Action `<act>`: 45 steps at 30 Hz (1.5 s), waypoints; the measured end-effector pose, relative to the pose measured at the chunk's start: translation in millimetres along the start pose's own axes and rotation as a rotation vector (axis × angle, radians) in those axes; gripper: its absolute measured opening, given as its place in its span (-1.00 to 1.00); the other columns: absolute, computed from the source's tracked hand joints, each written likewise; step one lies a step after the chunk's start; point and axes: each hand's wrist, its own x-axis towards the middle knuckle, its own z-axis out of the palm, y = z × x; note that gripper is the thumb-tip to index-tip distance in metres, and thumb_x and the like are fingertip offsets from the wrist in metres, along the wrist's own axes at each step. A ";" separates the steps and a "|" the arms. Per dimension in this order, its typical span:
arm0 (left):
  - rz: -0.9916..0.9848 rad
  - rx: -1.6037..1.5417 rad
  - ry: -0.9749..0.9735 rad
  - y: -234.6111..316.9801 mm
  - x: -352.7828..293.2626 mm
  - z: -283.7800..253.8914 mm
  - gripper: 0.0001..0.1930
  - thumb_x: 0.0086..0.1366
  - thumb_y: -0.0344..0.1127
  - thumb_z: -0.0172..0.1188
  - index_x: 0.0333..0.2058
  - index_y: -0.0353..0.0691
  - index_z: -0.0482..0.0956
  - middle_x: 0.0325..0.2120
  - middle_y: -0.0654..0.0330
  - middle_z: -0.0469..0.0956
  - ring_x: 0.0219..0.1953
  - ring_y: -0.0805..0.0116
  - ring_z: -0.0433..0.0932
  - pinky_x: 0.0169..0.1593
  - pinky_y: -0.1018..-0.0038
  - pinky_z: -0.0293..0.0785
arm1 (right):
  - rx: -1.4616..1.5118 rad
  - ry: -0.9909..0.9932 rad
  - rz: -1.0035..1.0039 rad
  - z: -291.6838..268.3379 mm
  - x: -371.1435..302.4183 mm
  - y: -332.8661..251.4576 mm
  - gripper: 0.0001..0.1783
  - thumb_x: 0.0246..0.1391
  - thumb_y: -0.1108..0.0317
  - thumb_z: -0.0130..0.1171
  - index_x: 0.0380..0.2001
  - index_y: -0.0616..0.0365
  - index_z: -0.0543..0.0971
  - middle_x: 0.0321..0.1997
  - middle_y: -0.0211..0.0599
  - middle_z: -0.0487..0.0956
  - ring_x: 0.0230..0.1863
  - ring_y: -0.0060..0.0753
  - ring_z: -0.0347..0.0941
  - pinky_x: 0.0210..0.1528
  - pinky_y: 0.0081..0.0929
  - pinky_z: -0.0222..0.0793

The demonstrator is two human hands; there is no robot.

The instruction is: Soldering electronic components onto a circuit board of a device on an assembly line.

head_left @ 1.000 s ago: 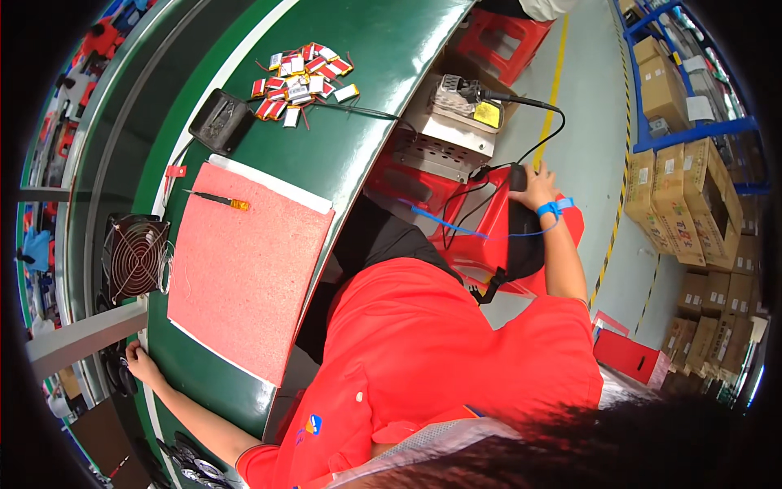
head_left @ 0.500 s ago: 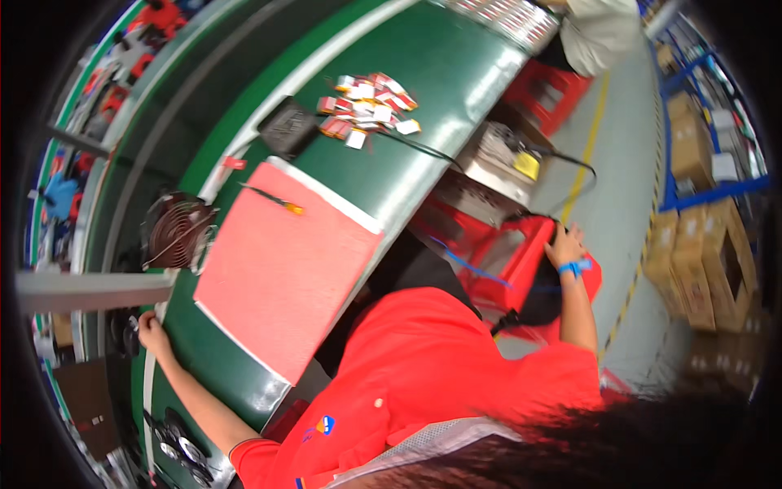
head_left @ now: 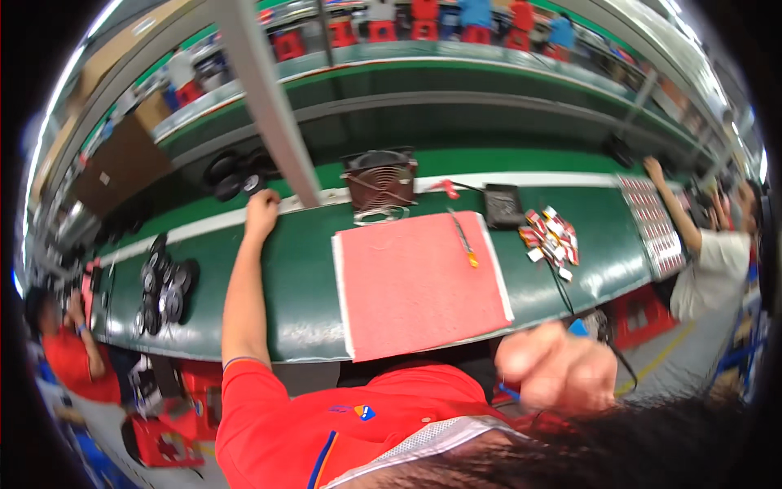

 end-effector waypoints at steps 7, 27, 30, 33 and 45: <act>-0.075 -0.021 0.016 -5.9 -3.2 1.0 -0.81 -0.01 -0.47 -0.01 -0.50 -0.28 0.62 -0.47 -0.03 0.59 -0.31 0.02 0.57 -0.17 0.24 0.46 | 0.246 -0.151 0.575 -15.8 -21.7 43.1 -0.60 0.27 -0.01 -0.19 -0.22 0.10 0.41 -0.32 0.01 0.49 -0.20 0.01 0.42 -0.19 -0.05 0.29; -0.289 -0.213 0.123 -6.4 1.8 1.1 -0.79 -0.01 -0.44 0.00 -0.52 -0.22 0.65 -0.52 -0.01 0.60 -0.38 0.04 0.60 -0.21 0.27 0.50 | 0.299 -0.362 0.565 1.1 41.6 124.2 -0.42 0.23 -0.17 -0.29 0.05 0.09 0.17 -0.06 0.12 0.38 0.03 0.03 0.30 0.03 -0.03 0.17; -0.277 -0.187 0.159 -11.7 0.0 2.9 -0.79 -0.02 -0.46 0.00 -0.52 -0.20 0.66 -0.51 -0.01 0.60 -0.38 0.06 0.60 -0.20 0.28 0.51 | 0.264 -0.309 0.570 7.2 37.4 114.6 -0.38 0.22 -0.20 -0.30 0.09 0.08 0.13 -0.03 0.13 0.37 0.07 0.03 0.28 0.06 -0.02 0.15; -0.304 -0.229 0.137 -9.6 -1.7 -2.1 -0.78 -0.01 -0.47 -0.02 -0.51 -0.23 0.66 -0.52 0.00 0.60 -0.39 0.08 0.60 -0.23 0.30 0.50 | 0.221 -0.250 0.573 15.7 36.6 105.5 -0.34 0.22 -0.22 -0.32 0.13 0.08 0.10 0.01 0.15 0.35 0.10 0.04 0.26 0.10 -0.02 0.14; -0.406 -0.262 0.321 -13.4 0.7 -13.2 -0.78 -0.01 -0.47 -0.01 -0.53 -0.20 0.67 -0.55 0.03 0.60 -0.43 0.14 0.60 -0.26 0.33 0.49 | 0.161 -0.216 0.629 17.6 83.1 107.9 -0.18 0.19 -0.32 -0.37 0.29 0.07 -0.04 0.17 0.22 0.29 0.25 0.05 0.19 0.23 -0.01 0.06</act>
